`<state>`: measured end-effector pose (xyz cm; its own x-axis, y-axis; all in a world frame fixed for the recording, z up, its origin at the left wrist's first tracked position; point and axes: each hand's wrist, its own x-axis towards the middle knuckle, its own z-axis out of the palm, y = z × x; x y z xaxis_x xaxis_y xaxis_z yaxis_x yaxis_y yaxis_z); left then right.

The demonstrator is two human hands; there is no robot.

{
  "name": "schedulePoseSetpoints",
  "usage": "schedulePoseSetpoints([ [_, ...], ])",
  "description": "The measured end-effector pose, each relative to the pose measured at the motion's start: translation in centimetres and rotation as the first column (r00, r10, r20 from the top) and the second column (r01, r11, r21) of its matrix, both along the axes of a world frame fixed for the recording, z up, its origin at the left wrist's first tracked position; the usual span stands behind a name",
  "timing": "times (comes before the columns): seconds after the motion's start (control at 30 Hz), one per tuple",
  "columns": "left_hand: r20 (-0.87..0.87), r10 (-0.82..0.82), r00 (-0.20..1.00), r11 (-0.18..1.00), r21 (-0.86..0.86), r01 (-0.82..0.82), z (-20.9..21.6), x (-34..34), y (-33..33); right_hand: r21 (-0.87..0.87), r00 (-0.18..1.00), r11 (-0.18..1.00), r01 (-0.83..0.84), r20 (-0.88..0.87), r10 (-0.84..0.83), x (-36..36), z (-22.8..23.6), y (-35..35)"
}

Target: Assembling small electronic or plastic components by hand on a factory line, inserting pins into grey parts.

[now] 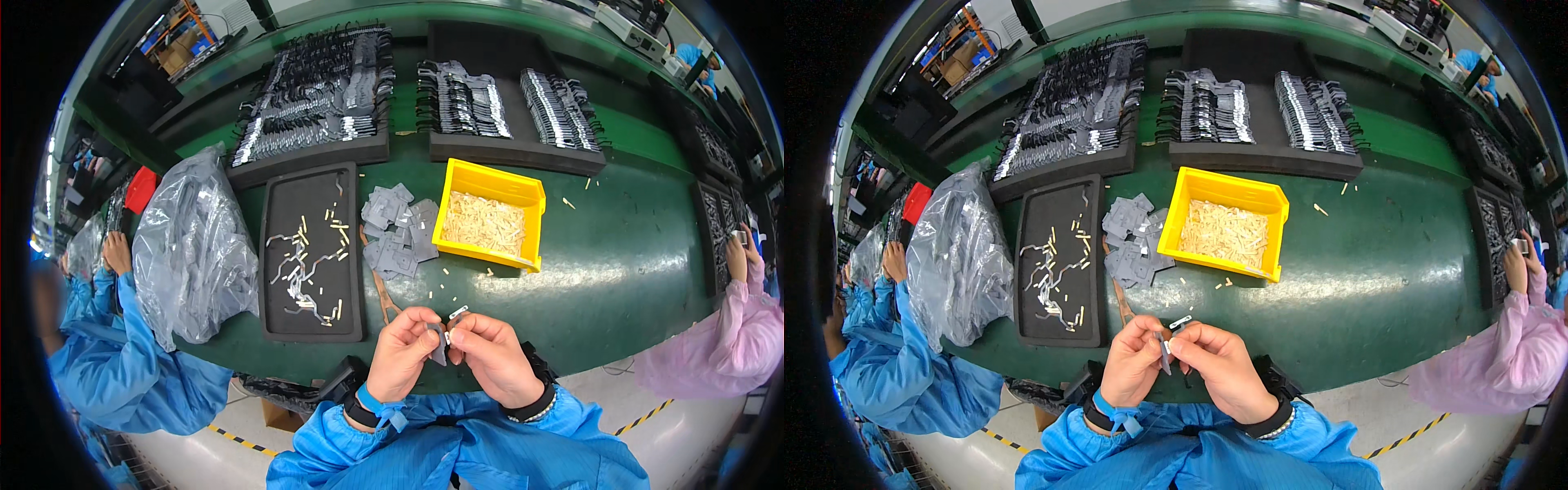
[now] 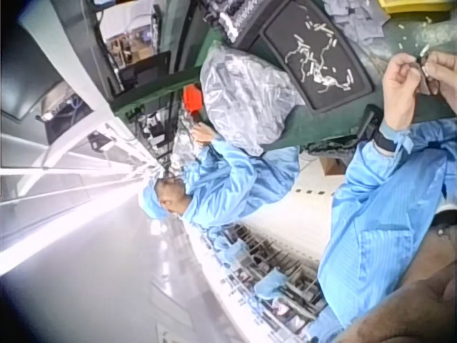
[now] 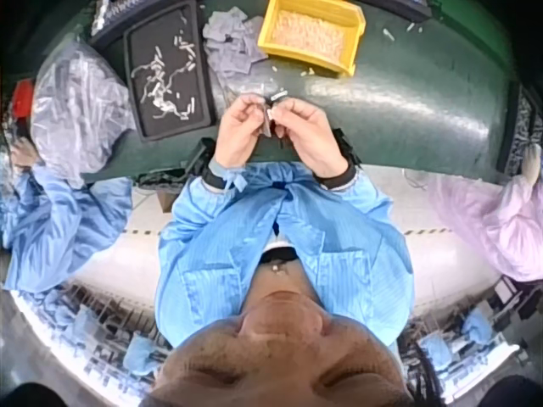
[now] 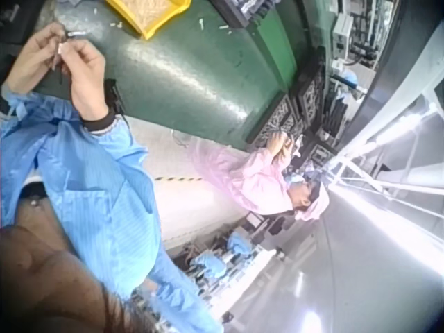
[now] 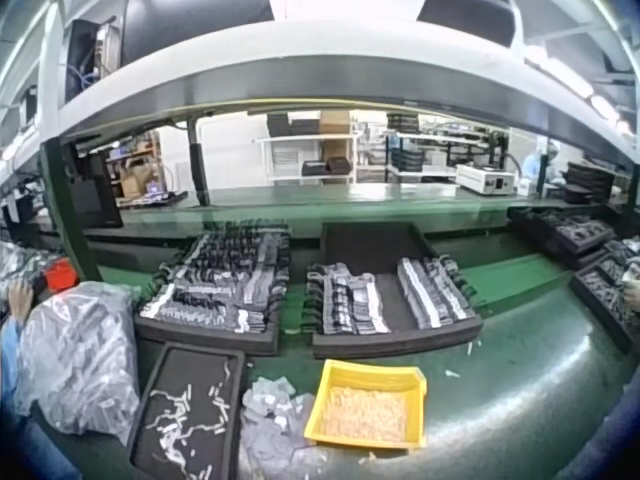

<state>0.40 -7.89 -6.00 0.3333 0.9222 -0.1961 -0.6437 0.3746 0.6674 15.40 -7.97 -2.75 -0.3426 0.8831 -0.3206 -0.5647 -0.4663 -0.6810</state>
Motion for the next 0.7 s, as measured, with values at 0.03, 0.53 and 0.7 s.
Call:
schedulePoseSetpoints([
  [0.03,0.0,0.0,1.0,1.0,-0.002,0.0,-0.03,0.02,-0.02,0.006,1.0,1.0,0.0,0.008,0.0,-0.01,-0.17,-0.05],
  [0.53,0.024,0.056,0.998,0.998,0.02,-0.057,-0.32,0.24,-0.08,0.05,0.998,0.999,0.019,0.062,-0.022,-0.33,-0.39,-0.2],
  [0.7,0.035,0.055,0.998,0.998,0.017,-0.056,-0.22,0.3,-0.08,0.054,0.997,0.998,0.029,0.077,-0.033,-0.42,-0.33,-0.24],
])
